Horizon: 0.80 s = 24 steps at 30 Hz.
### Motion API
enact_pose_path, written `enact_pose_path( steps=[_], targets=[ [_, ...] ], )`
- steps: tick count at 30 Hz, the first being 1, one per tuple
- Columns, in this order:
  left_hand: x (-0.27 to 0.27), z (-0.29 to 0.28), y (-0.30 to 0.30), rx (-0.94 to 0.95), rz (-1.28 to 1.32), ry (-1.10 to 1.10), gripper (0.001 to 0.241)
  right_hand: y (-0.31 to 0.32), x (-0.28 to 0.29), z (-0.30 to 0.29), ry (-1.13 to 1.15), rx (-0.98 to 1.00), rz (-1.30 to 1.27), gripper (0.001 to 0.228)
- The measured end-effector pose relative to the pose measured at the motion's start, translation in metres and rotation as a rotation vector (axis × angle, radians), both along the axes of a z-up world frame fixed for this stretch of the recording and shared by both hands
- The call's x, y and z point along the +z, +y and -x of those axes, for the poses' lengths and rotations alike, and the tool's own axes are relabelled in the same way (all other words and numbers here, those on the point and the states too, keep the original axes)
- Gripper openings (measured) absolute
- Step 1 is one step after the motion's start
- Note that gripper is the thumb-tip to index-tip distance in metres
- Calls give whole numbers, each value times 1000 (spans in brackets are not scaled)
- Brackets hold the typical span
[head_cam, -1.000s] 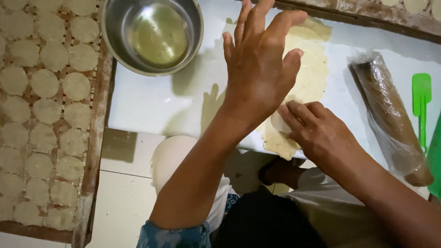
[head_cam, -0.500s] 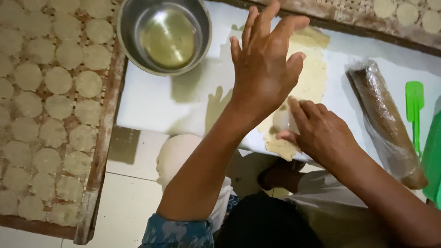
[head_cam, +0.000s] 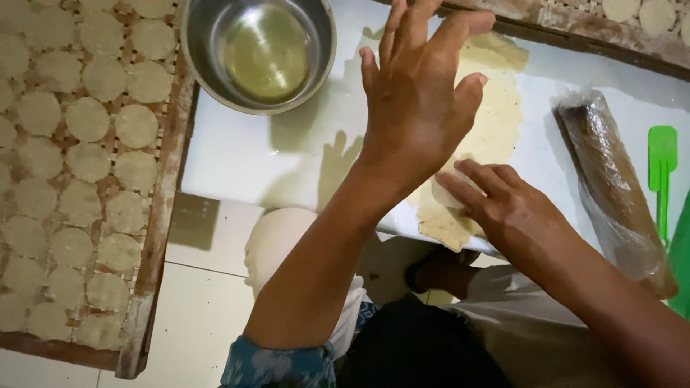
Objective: Rolling out dough with a plastic-wrapped roller, cutting small circles using a plastic cup, and transferring the circles to a large bamboo drying rack.
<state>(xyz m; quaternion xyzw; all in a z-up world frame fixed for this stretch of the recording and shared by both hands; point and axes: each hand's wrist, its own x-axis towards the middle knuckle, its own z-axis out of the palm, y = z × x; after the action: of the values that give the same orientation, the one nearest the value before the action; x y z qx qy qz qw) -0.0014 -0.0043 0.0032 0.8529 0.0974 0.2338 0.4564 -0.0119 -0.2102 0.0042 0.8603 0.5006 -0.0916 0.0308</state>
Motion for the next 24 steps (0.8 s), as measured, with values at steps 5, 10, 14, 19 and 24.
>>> enact_pose_path(
  steps=[5,10,14,19,24],
  targets=[
    [2,1,-1,16,-1,-40,46,2,-4,-2,40,-46,-27,61],
    [-4,-5,-6,-3,1,25,51,5,-4,-4,55,-227,-23,63],
    [-9,-1,-5,19,28,-53,53,10,8,-21,107,-281,-3,57],
    [-13,-4,-7,34,23,-80,55,36,10,-28,98,-137,5,57],
    [-7,-3,-6,19,59,-72,53,43,-2,-40,112,-11,-66,47]
  ],
)
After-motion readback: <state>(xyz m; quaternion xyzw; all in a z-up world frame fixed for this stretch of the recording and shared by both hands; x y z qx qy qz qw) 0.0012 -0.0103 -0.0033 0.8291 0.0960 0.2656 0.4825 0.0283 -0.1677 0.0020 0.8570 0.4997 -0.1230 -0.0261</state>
